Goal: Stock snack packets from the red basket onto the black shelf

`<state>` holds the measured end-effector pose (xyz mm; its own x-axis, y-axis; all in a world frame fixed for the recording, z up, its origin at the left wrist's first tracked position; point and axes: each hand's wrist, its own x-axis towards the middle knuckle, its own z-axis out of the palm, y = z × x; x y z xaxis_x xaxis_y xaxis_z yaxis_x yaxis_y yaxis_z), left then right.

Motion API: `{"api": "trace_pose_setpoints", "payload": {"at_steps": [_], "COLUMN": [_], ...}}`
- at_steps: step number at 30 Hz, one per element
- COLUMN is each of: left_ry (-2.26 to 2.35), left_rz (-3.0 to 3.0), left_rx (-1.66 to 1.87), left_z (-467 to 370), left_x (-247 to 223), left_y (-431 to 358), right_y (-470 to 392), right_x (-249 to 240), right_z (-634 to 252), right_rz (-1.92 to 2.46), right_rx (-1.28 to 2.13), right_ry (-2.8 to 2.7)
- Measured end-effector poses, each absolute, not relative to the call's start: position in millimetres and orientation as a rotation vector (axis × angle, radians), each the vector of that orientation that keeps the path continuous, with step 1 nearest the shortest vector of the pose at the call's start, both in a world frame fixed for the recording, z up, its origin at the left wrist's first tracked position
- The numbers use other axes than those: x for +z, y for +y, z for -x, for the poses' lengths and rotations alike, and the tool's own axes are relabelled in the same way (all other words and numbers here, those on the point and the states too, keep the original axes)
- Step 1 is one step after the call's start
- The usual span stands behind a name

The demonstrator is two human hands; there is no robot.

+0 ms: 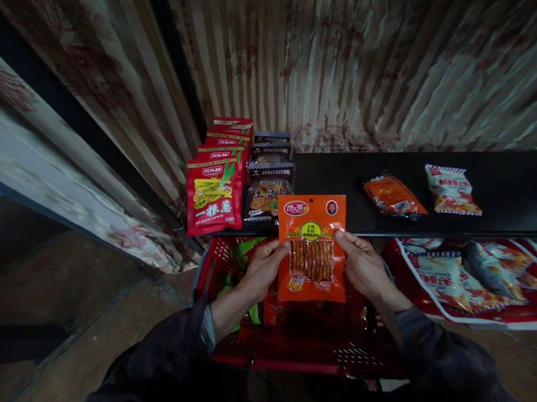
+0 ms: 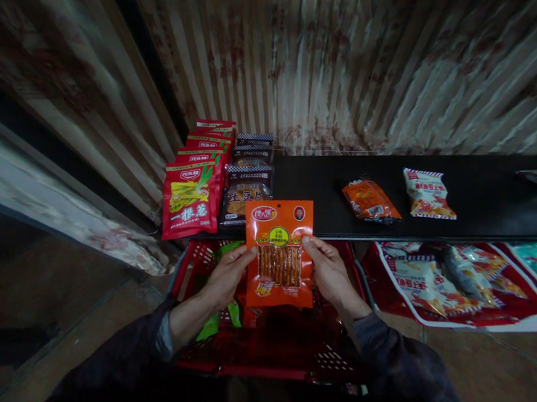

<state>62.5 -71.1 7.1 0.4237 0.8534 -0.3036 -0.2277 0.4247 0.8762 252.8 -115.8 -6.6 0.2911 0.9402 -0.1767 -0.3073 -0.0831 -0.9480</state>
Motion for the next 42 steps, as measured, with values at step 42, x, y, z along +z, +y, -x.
{"api": "trace_pose_setpoints", "payload": {"at_steps": [42], "left_ry": [0.628], "left_rz": [-0.809], "left_rx": [0.765], "left_z": [-49], "left_x": [33], "left_y": [-60], "right_y": [-123], "right_x": [9], "right_z": [-246], "right_rz": [1.057], "right_rx": [1.433], "right_ry": [-0.859]}}
